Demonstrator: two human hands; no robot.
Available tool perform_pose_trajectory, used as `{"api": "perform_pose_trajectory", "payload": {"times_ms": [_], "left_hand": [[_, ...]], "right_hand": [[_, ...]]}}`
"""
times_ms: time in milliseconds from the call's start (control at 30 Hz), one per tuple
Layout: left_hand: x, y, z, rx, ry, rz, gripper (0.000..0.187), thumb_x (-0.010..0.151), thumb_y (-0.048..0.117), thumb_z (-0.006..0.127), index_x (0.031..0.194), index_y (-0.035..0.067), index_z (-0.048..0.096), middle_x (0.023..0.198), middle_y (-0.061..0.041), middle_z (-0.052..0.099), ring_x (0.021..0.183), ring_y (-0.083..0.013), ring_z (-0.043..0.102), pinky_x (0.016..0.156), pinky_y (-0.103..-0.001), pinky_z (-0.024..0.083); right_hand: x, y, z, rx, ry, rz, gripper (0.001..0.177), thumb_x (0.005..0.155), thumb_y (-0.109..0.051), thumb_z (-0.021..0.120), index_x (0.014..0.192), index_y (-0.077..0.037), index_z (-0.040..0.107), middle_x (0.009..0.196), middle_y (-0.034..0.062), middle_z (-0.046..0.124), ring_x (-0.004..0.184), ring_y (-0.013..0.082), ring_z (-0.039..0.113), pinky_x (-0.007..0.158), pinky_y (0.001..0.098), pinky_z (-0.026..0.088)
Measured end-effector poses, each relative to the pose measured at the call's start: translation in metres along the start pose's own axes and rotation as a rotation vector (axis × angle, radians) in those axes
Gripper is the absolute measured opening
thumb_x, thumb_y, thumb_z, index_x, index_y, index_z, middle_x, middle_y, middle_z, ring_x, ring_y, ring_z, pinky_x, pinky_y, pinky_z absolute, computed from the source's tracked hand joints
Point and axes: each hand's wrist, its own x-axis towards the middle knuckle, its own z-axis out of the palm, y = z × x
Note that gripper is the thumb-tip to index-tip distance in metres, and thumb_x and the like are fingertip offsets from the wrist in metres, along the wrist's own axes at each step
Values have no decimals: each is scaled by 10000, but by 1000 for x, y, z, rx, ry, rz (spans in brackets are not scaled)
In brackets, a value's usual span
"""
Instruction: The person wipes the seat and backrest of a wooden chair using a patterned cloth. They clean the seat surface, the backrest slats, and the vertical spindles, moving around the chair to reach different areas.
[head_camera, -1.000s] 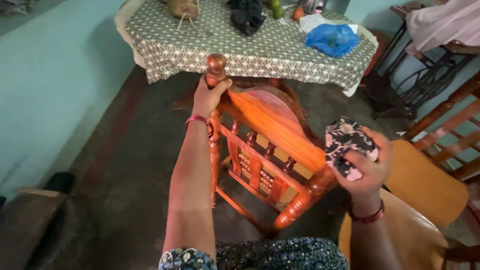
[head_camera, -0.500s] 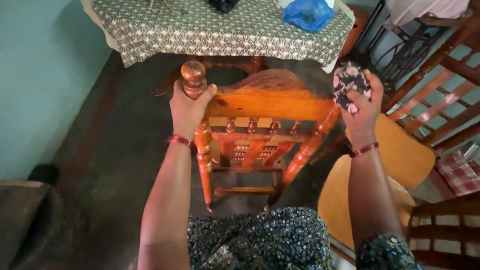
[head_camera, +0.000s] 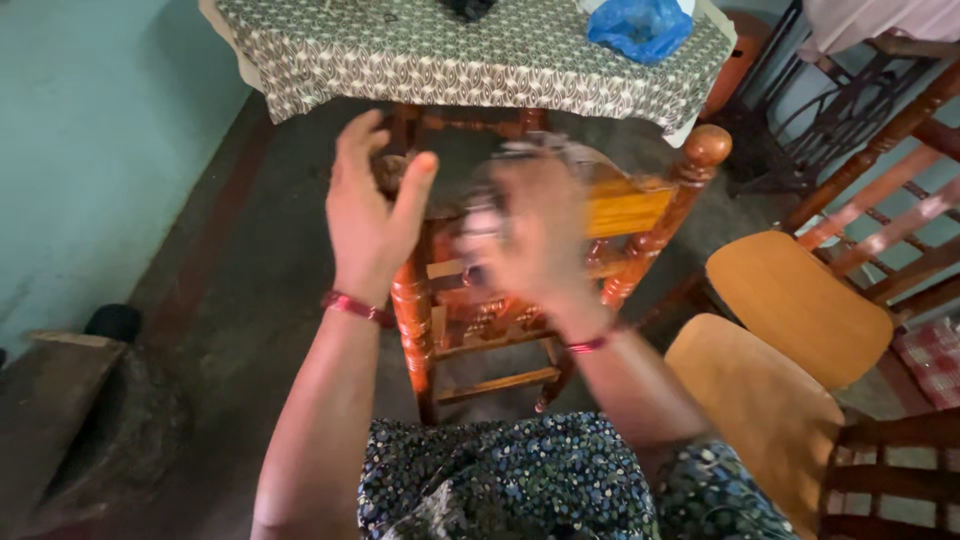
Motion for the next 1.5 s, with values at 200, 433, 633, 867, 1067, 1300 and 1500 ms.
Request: {"api": "perform_pose_trajectory", "payload": {"times_ms": [200, 433, 633, 867, 1067, 1300, 1500], "left_hand": [[10, -6, 23, 155, -3, 26, 123, 951, 181, 769, 993, 92, 695, 926, -97, 677, 793, -305, 676, 709, -413, 546], [6, -13, 30, 102, 50, 86, 85, 910, 96, 763, 950, 83, 689, 887, -80, 654, 748, -267, 650, 685, -396, 538], [5, -10, 33, 65, 79, 46, 94, 909, 95, 773, 933, 78, 684, 846, -67, 628, 689, -228, 614, 654, -376, 522], [-1, -13, 29, -3, 82, 61, 44, 971, 84, 710, 971, 48, 684, 896, -107, 646, 694, -250, 606, 649, -364, 498], [-11, -60, 31, -850, -4, -308, 402, 1147, 296, 439, 1149, -7, 703, 1108, -102, 741, 990, -160, 687, 924, -304, 554], [-52, -116, 39, -1078, -113, -600, 461, 1116, 338, 392, 1255, -28, 637, 1193, -91, 724, 1073, -163, 690, 1007, -325, 533], [-77, -124, 47, -802, -66, -615, 585, 1146, 426, 344, 1165, -32, 706, 1099, -84, 737, 952, -132, 662, 877, -294, 535]], "right_hand": [[6, 0, 52, -368, -63, -179, 485, 1019, -396, 628, 1399, -97, 594, 1474, 118, 546, 1469, 293, 423, 1227, 569, 255], [-36, 126, 19, -334, 167, 123, 633, 1142, -482, 246, 1502, -10, 463, 1541, 172, 479, 1475, 348, 423, 1277, 567, 254], [-84, 146, 23, -404, 299, 388, 697, 1115, -518, 196, 1600, -43, 355, 1667, 138, 370, 1561, 397, 329, 1288, 585, 205], [-40, 72, 76, -192, 356, 587, 786, 1090, -414, 415, 1633, 10, 37, 1711, 220, 133, 1587, 401, 151, 1297, 533, 140], [-21, -22, 99, -325, -27, 181, 611, 1019, -364, 545, 1514, -23, 433, 1570, 202, 400, 1497, 372, 319, 1231, 533, 196], [-28, -15, 68, -233, 39, -307, 307, 992, -178, 608, 1259, -42, 678, 1428, 131, 630, 1339, 281, 580, 1105, 430, 462], [-11, 12, 32, -13, -138, -432, 192, 895, -89, 722, 1077, -98, 781, 1054, 86, 736, 964, 288, 688, 774, 433, 535]]}}
